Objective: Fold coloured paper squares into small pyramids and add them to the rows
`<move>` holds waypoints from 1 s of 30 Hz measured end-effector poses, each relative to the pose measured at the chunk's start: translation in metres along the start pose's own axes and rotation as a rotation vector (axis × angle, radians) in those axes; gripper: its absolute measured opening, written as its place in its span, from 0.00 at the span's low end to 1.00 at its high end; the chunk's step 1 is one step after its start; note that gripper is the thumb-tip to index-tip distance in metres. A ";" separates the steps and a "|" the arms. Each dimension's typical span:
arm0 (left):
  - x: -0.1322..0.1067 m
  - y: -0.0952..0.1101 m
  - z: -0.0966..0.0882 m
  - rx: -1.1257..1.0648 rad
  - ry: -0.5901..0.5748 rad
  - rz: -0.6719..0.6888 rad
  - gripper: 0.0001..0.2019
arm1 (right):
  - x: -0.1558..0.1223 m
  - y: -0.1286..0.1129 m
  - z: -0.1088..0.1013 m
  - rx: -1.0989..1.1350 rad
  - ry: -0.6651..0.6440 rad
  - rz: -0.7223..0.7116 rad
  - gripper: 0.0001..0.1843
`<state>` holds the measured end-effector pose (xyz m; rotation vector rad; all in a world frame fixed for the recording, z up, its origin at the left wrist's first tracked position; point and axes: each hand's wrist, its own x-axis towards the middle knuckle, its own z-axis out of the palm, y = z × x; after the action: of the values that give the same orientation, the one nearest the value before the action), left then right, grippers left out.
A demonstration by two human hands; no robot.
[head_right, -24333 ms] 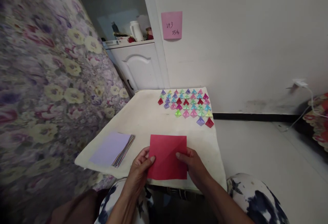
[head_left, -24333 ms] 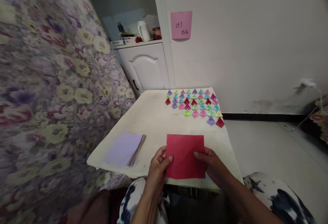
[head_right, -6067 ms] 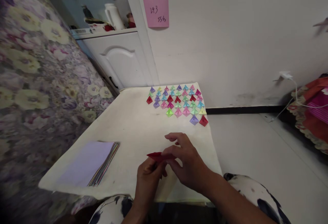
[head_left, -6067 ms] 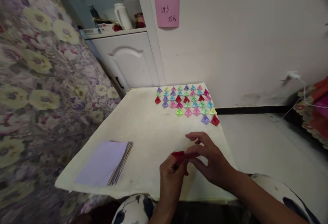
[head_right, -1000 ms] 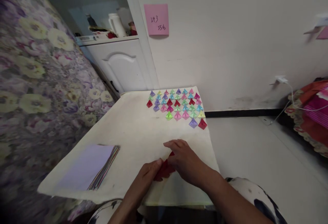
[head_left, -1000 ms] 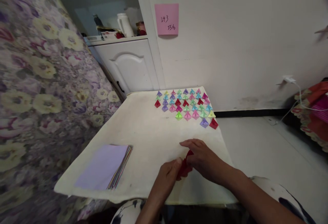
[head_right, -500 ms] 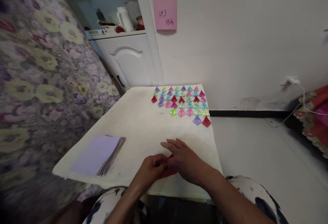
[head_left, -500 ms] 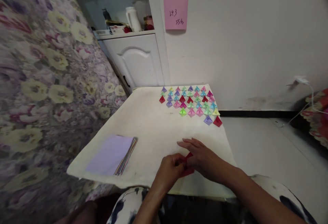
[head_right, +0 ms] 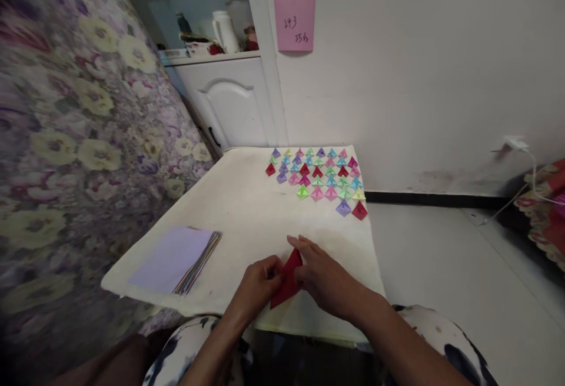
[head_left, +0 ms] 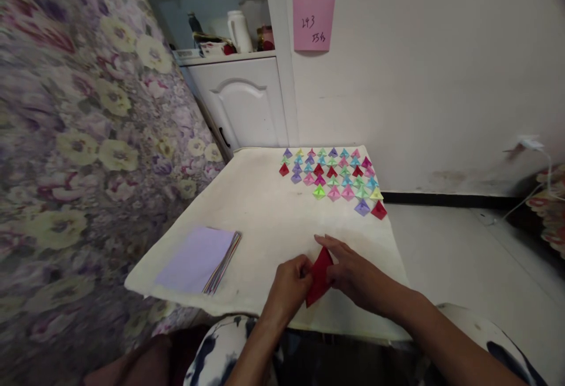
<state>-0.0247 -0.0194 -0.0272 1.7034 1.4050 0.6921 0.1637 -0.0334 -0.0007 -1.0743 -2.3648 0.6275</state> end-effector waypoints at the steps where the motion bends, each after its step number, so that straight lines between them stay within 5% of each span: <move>1: 0.000 0.000 0.000 -0.022 0.002 -0.007 0.06 | 0.000 0.000 0.001 0.022 -0.002 0.025 0.11; 8: 0.005 0.002 -0.003 -0.263 0.039 -0.080 0.07 | 0.003 0.007 0.005 0.113 0.070 0.137 0.09; 14: 0.009 0.003 -0.003 -0.550 -0.074 -0.183 0.10 | 0.008 0.008 0.007 0.138 0.127 0.172 0.10; 22: 0.010 0.015 -0.005 -0.648 -0.027 -0.289 0.07 | 0.012 0.009 0.012 0.213 0.194 0.289 0.06; 30: 0.011 0.022 -0.005 -0.845 0.046 -0.299 0.16 | 0.017 0.006 0.009 0.257 0.388 0.328 0.06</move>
<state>-0.0149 -0.0089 -0.0063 0.8054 1.1190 0.9721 0.1523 -0.0182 -0.0075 -1.3368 -1.7430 0.7362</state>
